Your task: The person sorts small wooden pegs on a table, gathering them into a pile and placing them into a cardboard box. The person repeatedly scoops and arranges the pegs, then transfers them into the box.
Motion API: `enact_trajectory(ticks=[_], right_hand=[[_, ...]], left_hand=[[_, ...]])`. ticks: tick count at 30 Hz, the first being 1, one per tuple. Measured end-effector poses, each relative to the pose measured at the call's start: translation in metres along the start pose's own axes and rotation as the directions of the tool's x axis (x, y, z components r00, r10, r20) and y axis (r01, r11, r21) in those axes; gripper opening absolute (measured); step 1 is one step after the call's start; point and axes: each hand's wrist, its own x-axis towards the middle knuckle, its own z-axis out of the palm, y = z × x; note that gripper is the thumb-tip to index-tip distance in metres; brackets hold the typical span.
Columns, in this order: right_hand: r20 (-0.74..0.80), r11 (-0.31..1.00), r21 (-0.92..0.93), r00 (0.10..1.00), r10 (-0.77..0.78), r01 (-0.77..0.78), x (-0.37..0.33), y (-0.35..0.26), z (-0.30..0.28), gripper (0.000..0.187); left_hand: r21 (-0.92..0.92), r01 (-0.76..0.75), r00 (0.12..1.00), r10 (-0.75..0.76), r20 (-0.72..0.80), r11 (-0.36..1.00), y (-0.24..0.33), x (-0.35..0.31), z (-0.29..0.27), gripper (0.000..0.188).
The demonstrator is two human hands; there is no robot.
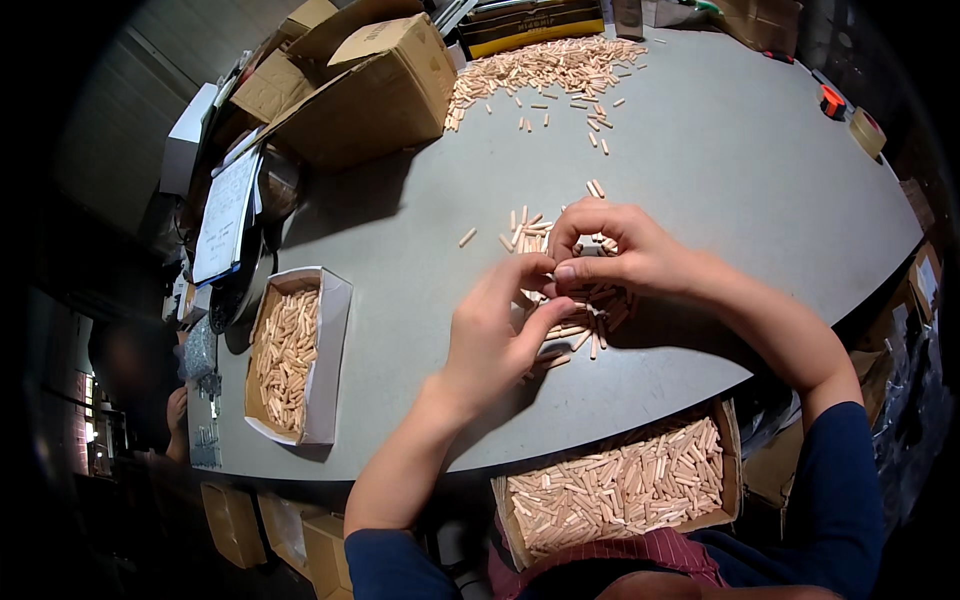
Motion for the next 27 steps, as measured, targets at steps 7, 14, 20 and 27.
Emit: enact_trajectory(ticks=[7, 14, 20, 27], right_hand=[[-0.076, 0.991, 0.118, 0.994, 0.077, -0.067, -0.005, 0.002, 0.017, 0.023], [-0.186, 0.893, 0.391, 0.931, 0.315, -0.224, 0.003, 0.011, -0.004, 0.023], [-0.382, 0.937, 0.29, 0.874, 0.302, -0.197, 0.012, 0.056, -0.045, 0.022], [-0.258, 0.977, 0.07, 0.943, 0.211, -0.2, 0.01, 0.049, -0.034, 0.023]], left_hand=[[-0.181, 0.125, 0.992, -0.129, -0.013, 0.976, -0.007, 0.0, 0.003, 0.029], [-0.649, 0.303, 0.878, -0.469, -0.094, 0.698, -0.025, 0.014, -0.043, 0.025], [-0.873, -0.473, 0.848, -0.333, -0.413, -0.121, -0.079, -0.007, -0.181, 0.029], [-0.975, -0.203, 0.92, -0.357, -0.16, -0.088, -0.095, -0.004, -0.141, 0.026]])
